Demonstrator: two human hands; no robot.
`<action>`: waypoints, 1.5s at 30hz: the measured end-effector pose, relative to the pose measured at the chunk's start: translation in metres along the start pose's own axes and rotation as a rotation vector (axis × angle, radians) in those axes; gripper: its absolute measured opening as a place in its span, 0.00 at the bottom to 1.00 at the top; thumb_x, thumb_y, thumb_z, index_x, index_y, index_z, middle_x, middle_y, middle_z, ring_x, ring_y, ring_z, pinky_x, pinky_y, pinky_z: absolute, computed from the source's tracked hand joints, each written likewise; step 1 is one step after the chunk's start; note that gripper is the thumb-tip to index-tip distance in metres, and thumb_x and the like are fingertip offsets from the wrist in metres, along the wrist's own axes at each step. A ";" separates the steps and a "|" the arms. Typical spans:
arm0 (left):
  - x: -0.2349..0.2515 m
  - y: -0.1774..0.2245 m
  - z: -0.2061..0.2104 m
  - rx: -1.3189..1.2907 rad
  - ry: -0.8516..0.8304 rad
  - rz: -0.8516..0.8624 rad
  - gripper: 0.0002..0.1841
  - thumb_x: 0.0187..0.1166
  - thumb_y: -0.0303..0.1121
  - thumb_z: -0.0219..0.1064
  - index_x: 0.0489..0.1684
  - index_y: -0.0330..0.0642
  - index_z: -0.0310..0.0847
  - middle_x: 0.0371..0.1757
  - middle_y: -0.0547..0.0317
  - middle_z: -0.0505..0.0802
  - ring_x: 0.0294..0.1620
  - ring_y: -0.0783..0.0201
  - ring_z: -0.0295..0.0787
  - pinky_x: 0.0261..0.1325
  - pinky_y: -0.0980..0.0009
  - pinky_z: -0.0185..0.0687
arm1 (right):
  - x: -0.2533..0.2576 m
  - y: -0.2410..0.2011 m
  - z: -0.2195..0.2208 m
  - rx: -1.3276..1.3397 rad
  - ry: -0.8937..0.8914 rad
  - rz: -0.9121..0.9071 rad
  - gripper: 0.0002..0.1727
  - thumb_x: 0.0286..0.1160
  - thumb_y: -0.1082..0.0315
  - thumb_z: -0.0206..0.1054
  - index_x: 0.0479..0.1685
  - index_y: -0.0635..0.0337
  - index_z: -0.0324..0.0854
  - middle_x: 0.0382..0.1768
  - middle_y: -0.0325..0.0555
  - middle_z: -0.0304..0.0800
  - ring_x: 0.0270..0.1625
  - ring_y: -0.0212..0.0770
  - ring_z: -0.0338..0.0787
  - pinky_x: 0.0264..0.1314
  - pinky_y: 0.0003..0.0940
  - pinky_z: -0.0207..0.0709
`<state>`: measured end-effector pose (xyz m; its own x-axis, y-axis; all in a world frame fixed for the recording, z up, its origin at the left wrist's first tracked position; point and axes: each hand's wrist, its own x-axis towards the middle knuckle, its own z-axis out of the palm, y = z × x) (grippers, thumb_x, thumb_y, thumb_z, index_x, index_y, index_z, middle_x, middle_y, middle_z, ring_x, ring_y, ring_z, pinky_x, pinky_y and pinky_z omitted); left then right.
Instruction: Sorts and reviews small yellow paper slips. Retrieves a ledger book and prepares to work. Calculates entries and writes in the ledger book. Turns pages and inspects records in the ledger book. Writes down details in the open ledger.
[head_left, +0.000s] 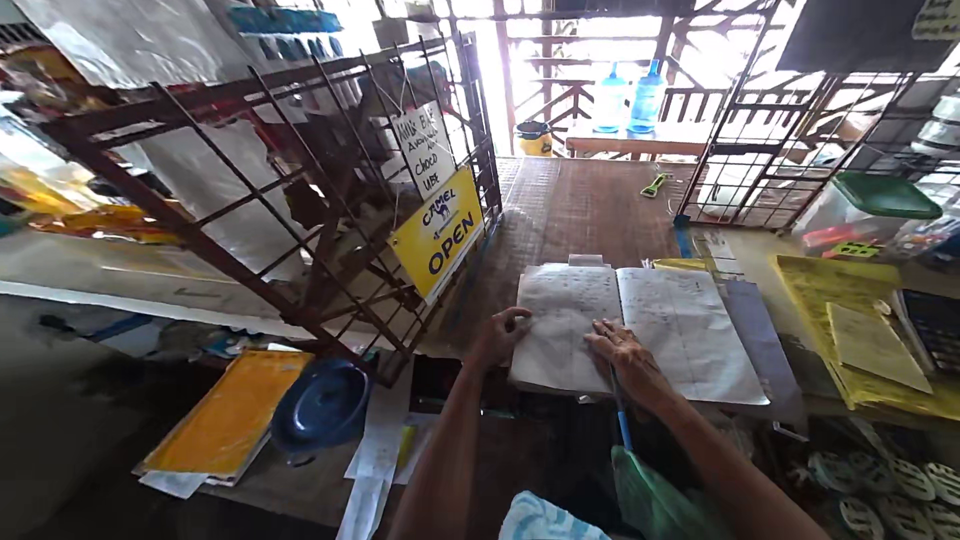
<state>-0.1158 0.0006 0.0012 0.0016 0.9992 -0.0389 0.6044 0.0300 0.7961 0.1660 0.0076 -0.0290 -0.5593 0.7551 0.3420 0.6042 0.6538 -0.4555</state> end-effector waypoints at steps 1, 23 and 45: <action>0.000 0.002 -0.001 0.004 -0.006 -0.012 0.17 0.85 0.33 0.63 0.69 0.41 0.81 0.41 0.53 0.89 0.35 0.66 0.82 0.48 0.65 0.80 | 0.001 -0.001 0.001 0.004 -0.014 -0.012 0.19 0.87 0.66 0.56 0.68 0.58 0.86 0.77 0.60 0.80 0.83 0.61 0.75 0.87 0.55 0.62; -0.002 0.003 0.000 0.019 -0.018 -0.005 0.18 0.84 0.37 0.66 0.69 0.42 0.82 0.42 0.52 0.90 0.37 0.64 0.83 0.50 0.62 0.80 | 0.059 0.024 -0.016 0.725 0.068 0.286 0.29 0.93 0.60 0.42 0.82 0.72 0.65 0.62 0.58 0.89 0.63 0.40 0.89 0.72 0.35 0.77; -0.004 0.005 -0.002 -0.022 -0.024 -0.015 0.15 0.85 0.36 0.66 0.65 0.43 0.85 0.42 0.55 0.90 0.37 0.68 0.83 0.50 0.66 0.79 | 0.059 -0.004 0.000 0.695 -0.025 0.325 0.08 0.81 0.69 0.65 0.38 0.68 0.78 0.27 0.38 0.85 0.28 0.23 0.84 0.35 0.19 0.79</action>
<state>-0.1138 -0.0032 0.0067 0.0118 0.9978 -0.0652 0.5865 0.0460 0.8087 0.1309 0.0494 -0.0069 -0.4320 0.8976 0.0874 0.2498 0.2122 -0.9448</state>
